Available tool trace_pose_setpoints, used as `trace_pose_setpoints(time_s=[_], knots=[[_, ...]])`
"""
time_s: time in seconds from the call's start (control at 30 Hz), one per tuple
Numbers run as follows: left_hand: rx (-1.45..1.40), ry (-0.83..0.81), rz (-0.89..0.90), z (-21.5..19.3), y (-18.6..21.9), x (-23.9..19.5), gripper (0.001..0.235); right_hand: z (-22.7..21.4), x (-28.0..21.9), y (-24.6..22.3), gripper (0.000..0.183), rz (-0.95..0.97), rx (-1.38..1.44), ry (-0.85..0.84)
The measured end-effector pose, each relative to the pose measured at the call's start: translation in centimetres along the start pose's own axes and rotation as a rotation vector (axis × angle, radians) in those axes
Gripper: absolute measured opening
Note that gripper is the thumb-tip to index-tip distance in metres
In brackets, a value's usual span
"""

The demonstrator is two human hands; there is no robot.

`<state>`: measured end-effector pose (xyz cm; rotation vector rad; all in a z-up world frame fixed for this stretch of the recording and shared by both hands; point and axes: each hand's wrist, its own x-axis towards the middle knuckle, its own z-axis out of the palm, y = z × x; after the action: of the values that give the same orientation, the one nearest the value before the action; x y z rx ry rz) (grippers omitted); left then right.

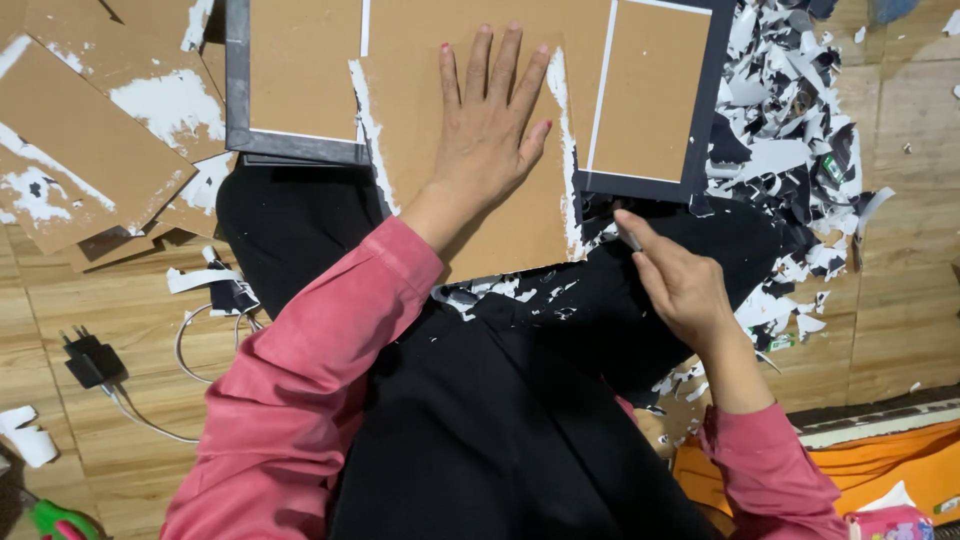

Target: Trimming and peeling excess paper from cardboard sheets using a utility knife

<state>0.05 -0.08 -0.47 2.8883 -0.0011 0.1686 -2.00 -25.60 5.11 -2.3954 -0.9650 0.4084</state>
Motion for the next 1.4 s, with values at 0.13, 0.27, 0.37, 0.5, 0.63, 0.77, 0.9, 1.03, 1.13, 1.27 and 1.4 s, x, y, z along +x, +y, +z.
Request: trace_pose_setpoints(time_s=[0.13, 0.27, 0.37, 0.5, 0.63, 0.77, 0.9, 1.03, 1.13, 1.27, 1.4], knots=[[-0.007, 0.014, 0.007, -0.2, 0.0, 0.0, 0.058, 0.6, -0.4, -1.5, 0.047, 0.420, 0.213, -0.131], [0.001, -0.028, 0.002, -0.4, 0.1, 0.0, 0.059, 2.5, -0.4, -3.3, 0.027, 0.575, 0.923, 0.013], [0.011, -0.030, 0.001, -0.5, 0.1, 0.0, 0.060, 4.2, -0.3, -2.0, 0.015, 0.566, 0.870, 0.130], [0.010, -0.006, 0.006, -0.3, 0.1, -0.1, 0.059, 5.4, -0.1, -0.6, 0.009, 0.589, 0.748, 0.209], [0.006, -0.032, 0.001, -0.6, 0.1, 0.0, 0.059, 6.4, 0.2, 0.2, 0.008, 0.608, 0.813, 0.192], [0.006, -0.004, 0.005, -0.6, 0.0, -0.1, 0.059, 6.6, 0.1, 0.5, 0.009, 0.581, 0.940, 0.162], [-0.026, 0.006, 0.032, -0.6, -0.2, -0.2, 0.059, 6.4, -0.1, 0.1, 0.012, 0.468, 1.166, 0.094], [-0.042, -0.008, 0.056, -0.8, -0.5, -0.6, 0.056, 7.5, -0.5, 0.4, 0.008, 0.436, 1.268, 0.073], [-0.070, 0.009, 0.062, -0.9, -0.5, -0.6, 0.055, 7.8, -0.6, 0.0, 0.009, 0.410, 1.330, 0.077], [-0.137, 0.013, 0.053, -1.2, -0.6, -0.4, 0.053, 7.3, -0.3, -1.4, 0.010, 0.294, 1.353, 0.126], [-0.168, 0.014, 0.052, -1.3, -0.7, -0.3, 0.051, 7.2, -0.4, -2.0, 0.011, 0.299, 1.351, 0.194]])
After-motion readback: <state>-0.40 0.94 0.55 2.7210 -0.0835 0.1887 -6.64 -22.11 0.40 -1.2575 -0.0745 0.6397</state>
